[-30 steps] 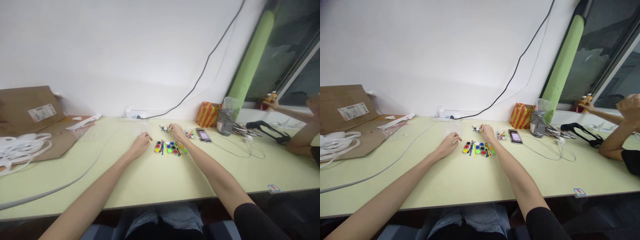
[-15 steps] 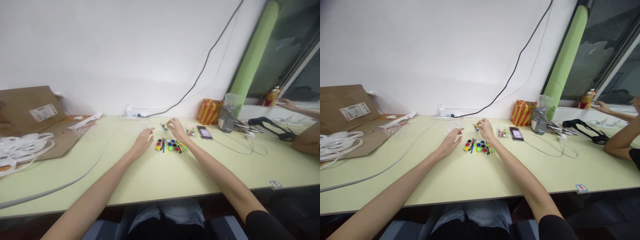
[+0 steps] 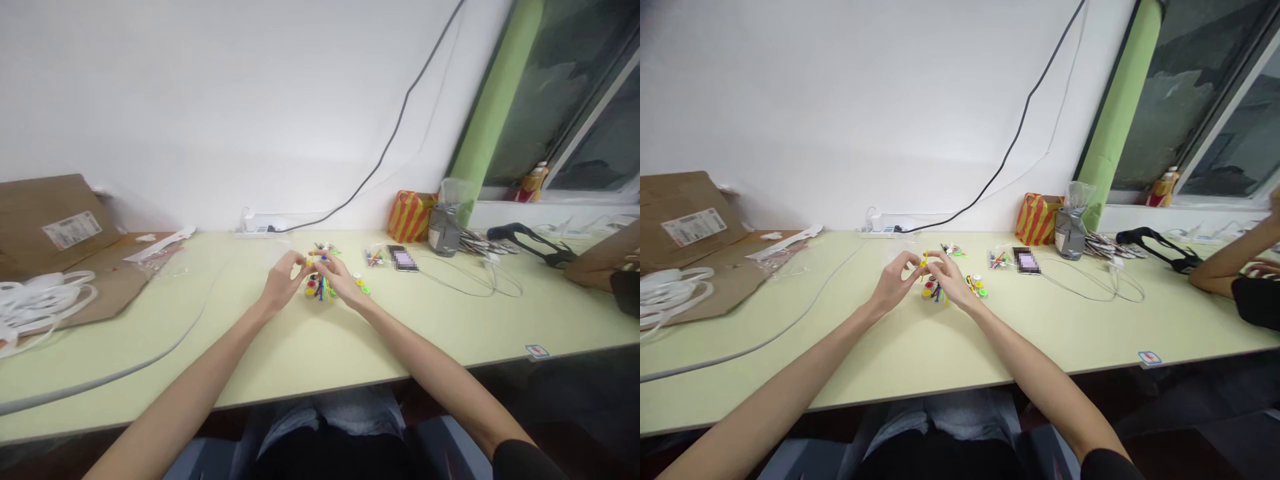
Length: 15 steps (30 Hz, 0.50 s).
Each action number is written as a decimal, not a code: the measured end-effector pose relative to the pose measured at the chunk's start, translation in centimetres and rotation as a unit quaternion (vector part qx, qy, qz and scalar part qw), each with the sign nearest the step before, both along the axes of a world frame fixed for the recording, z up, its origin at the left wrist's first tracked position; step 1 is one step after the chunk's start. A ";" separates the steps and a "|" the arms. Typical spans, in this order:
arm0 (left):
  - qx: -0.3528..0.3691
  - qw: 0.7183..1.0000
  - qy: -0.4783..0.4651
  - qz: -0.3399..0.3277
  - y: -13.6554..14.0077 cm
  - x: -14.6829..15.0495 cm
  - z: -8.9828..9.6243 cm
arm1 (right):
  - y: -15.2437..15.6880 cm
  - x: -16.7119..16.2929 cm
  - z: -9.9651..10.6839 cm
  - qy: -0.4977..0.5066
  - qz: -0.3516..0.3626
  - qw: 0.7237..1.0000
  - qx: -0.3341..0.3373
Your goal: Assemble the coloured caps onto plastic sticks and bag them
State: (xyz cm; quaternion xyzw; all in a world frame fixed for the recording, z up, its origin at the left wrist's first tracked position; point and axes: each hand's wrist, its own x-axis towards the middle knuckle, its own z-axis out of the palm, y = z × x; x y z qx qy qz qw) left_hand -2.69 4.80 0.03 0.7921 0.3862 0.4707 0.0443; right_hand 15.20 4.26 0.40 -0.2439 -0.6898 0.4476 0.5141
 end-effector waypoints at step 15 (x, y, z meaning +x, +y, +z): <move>-0.034 0.996 0.058 -0.064 -0.8 1.4 -0.1 | 0.3 1.1 -0.1 -0.053 0.061 0.997 -0.015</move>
